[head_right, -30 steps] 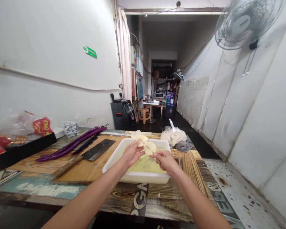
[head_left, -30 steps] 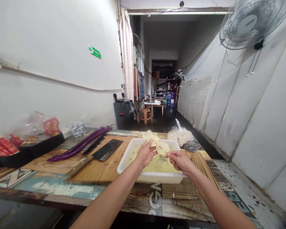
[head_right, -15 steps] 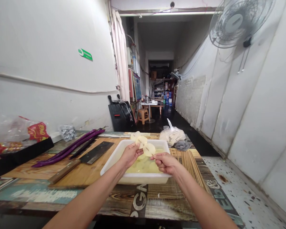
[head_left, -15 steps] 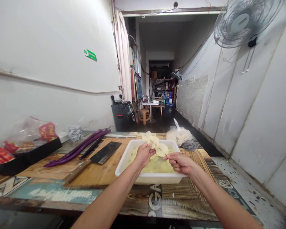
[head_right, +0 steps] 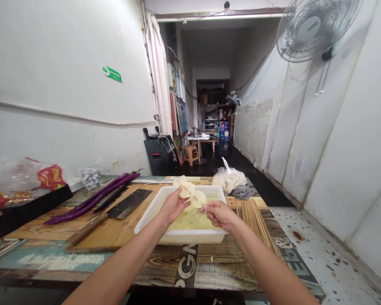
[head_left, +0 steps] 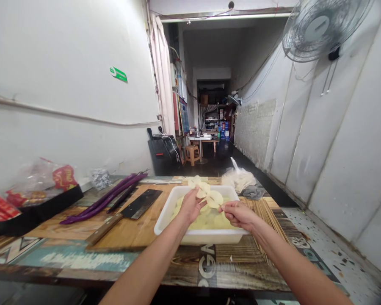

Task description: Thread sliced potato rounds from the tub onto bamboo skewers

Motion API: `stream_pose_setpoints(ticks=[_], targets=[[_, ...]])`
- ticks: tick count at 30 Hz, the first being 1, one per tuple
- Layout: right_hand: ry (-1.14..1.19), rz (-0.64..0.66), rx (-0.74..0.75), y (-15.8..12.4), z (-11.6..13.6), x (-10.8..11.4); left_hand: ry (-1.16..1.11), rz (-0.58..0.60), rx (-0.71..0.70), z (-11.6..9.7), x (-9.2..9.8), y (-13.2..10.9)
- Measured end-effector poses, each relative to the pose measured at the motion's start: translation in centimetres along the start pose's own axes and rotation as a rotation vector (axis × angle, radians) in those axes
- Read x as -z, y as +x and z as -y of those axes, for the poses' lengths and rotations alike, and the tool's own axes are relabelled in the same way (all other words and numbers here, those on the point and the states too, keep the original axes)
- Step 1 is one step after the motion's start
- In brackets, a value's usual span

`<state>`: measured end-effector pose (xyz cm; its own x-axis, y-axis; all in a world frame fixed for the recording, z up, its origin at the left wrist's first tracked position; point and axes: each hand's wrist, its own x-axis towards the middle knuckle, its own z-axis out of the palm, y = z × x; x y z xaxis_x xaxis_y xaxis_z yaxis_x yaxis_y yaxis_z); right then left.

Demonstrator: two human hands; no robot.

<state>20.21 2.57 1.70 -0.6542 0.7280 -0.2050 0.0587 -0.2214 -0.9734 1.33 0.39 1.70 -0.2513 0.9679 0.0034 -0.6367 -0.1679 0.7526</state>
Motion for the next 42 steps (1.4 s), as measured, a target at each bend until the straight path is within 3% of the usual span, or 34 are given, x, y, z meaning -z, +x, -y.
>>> stream_pose_setpoints(ticks=[4,11,16,28,37,42], targets=[[-0.129,0.033,0.034,-0.2,-0.4,-0.9,-0.070,-0.162,-0.150,-0.5,0.3,0.4],[-0.137,-0.029,0.077,-0.2,-0.5,-0.9,-0.178,-0.100,-0.142,-1.2,0.0,0.0],[-0.116,-0.085,0.064,-0.3,-0.4,-1.1,-0.137,-0.089,-0.180,-0.9,0.1,-0.1],[-0.114,-0.052,0.040,-0.8,0.0,-1.5,-0.110,-0.166,-0.210,-1.0,0.0,0.1],[-0.111,-0.065,0.030,-0.7,-0.1,-1.4,-0.074,-0.118,-0.221,-0.8,0.3,0.2],[-0.040,-0.002,0.002,-0.4,-0.2,-0.8,-0.046,-0.119,-0.209,-0.9,0.2,0.0]])
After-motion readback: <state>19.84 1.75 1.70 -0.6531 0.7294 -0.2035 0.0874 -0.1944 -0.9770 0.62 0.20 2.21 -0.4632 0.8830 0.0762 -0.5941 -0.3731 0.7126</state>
